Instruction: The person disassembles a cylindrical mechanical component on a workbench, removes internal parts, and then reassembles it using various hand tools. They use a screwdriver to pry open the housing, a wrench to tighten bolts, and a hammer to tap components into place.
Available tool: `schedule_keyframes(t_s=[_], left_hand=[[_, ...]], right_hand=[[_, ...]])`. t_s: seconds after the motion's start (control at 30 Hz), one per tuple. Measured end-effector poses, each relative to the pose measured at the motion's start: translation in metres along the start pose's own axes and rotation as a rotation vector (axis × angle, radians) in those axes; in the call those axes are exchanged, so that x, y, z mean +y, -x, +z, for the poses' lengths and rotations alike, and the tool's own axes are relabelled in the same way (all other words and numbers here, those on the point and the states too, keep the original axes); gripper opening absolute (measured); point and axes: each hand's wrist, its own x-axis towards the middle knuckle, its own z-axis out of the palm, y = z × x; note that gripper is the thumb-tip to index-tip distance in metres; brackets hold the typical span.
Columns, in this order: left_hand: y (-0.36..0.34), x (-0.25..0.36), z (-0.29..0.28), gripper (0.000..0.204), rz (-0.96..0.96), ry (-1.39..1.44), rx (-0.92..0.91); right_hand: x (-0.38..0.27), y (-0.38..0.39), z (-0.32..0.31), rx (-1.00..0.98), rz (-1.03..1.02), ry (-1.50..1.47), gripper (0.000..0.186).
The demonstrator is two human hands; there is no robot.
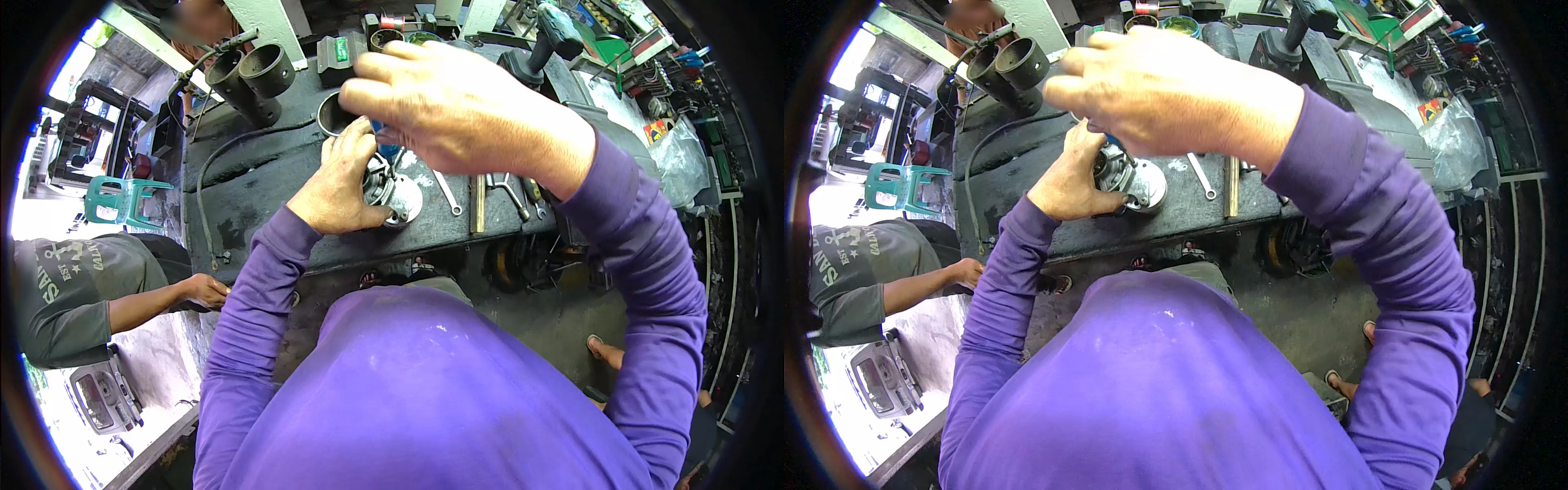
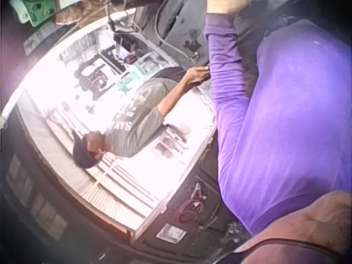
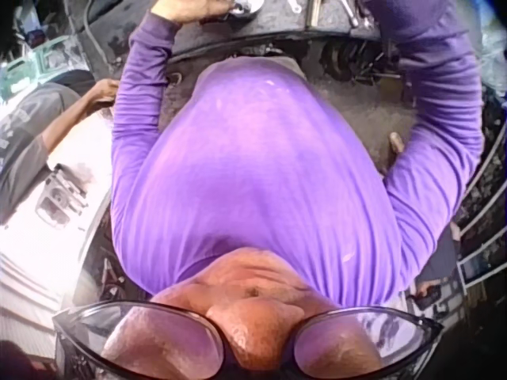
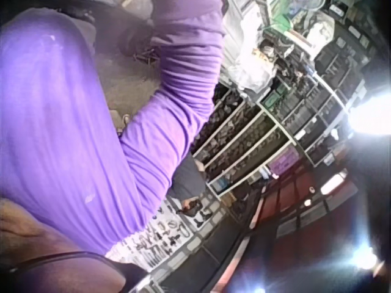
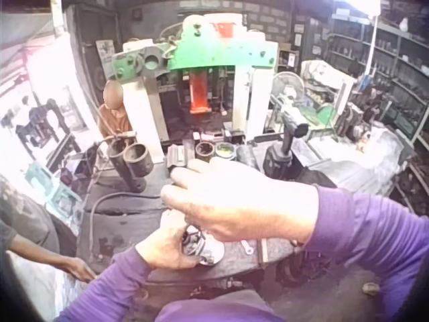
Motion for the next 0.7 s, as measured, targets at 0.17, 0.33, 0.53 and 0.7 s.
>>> schedule_keyframes(t_s=[0.17, 0.33, 0.53, 0.7], left_hand=[[0.001, -0.002, 0.0, 0.076, -0.06, 0.161, 0.008], [0.001, -0.007, 0.003, 0.064, 0.026, 0.178, 0.071], [0.007, -0.009, 0.004, 0.053, 0.174, 0.056, 0.118], [0.015, 0.005, 0.014, 0.039, 0.283, -0.121, 0.11]], right_hand=[[-0.006, -0.005, -0.003, -0.073, 0.276, 0.049, 0.04], [-0.007, -0.008, 0.005, 0.075, -0.013, 0.042, 0.037], [-0.026, 0.002, -0.025, -0.064, 0.585, 0.111, 0.032], [-0.064, 0.026, -0.06, -0.112, 0.626, -0.101, 0.026]])
